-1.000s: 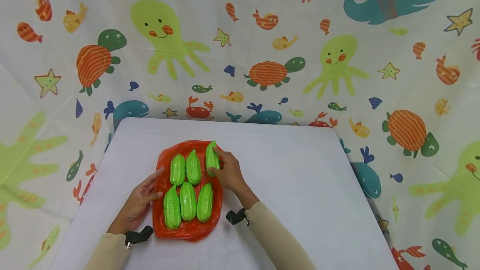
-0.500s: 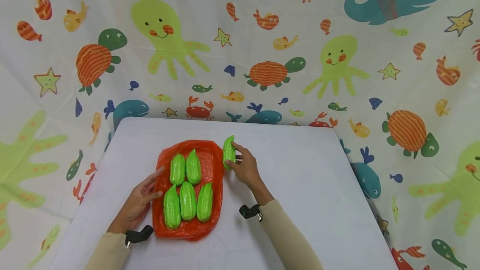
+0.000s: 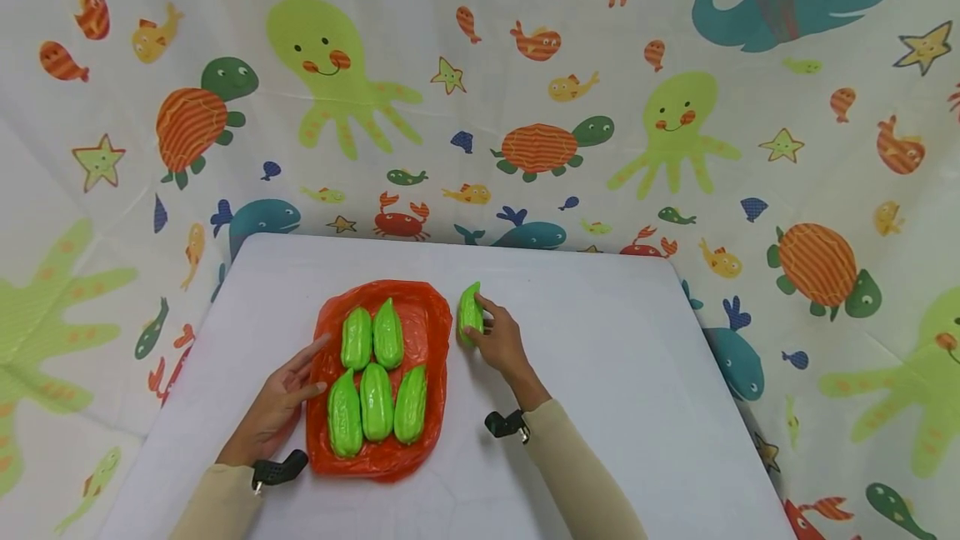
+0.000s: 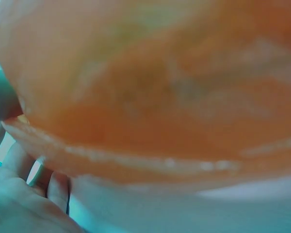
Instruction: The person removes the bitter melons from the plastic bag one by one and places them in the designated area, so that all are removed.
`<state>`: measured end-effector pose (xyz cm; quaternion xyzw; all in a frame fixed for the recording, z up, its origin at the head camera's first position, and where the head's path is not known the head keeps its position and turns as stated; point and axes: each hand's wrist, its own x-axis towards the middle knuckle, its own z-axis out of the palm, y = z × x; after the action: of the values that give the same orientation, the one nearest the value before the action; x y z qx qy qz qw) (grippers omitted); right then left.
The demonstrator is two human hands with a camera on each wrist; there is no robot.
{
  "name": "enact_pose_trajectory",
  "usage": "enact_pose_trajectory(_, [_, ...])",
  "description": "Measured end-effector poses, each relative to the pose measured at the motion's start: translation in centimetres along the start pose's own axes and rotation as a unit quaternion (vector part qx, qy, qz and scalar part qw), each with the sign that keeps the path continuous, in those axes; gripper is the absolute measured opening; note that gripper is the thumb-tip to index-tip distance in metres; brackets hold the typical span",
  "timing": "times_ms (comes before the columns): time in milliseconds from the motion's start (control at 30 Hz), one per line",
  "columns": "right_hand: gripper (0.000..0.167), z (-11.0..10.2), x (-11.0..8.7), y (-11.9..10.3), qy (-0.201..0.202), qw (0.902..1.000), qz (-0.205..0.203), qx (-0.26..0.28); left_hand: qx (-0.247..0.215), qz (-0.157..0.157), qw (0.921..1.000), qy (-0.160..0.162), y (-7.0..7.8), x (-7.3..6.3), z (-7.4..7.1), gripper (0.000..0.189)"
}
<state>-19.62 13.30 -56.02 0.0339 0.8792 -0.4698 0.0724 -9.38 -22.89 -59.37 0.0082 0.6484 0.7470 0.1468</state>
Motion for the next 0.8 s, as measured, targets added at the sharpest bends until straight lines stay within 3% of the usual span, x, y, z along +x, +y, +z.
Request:
enact_pose_trajectory(500, [0.070, 0.30, -0.18, 0.23, 0.001, 0.9999, 0.008, -0.010, -0.002, -0.003, 1.0000, -0.002, 0.11, 0.03, 0.07, 0.077])
enact_pose_trajectory(800, [0.072, 0.22, -0.96, 0.04, 0.037, 0.9989, 0.004, -0.026, -0.004, 0.005, 1.0000, -0.004, 0.06, 0.07, 0.09, 0.076])
